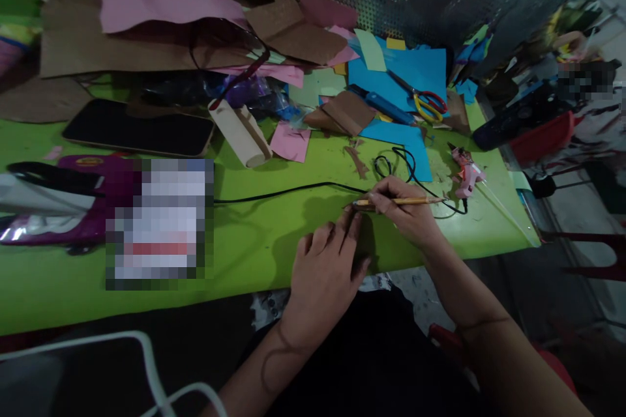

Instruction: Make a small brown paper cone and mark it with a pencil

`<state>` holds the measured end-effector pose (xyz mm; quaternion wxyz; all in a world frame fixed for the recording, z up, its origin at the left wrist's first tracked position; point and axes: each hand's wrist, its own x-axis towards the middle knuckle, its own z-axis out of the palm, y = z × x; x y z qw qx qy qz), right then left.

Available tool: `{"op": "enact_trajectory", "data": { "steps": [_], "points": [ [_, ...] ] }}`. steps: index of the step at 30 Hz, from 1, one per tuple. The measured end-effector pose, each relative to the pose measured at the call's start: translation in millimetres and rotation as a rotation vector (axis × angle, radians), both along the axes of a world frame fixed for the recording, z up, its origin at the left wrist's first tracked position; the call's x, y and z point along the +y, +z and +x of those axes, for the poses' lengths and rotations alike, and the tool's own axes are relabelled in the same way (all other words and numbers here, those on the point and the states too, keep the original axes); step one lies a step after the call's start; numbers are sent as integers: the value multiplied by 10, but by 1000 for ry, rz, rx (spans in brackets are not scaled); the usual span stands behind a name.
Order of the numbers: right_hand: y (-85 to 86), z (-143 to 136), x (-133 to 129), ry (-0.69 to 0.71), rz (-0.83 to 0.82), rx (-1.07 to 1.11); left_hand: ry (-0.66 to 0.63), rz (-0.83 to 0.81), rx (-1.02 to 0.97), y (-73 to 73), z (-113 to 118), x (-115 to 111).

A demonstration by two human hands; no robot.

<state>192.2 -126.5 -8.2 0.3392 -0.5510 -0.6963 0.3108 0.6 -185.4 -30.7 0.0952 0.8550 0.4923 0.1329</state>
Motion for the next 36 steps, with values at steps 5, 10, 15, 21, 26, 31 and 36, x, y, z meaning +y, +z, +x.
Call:
{"op": "enact_trajectory", "data": {
  "steps": [5, 10, 15, 21, 26, 31, 36],
  "points": [
    [-24, 34, -10, -39, -29, 41, 2, -9, 11, 4, 2, 6],
    [-3, 41, -8, -25, -1, 1, 2, -14, 19, 6, 1, 4],
    [91, 141, -4, -129, 72, 67, 4, -7, 35, 8, 12, 9],
    [147, 264, 0, -193, 101, 136, 8, 26, 29, 11, 18, 20],
    [125, 302, 10, -204, 94, 108, 15, 39, 25, 3, 13, 20],
    [100, 344, 17, -224, 105, 130, 16, 48, 32, 5, 13, 21],
    [96, 349, 8, -215, 102, 108, 21, 62, 35, -2, 12, 16]
  ]
}}
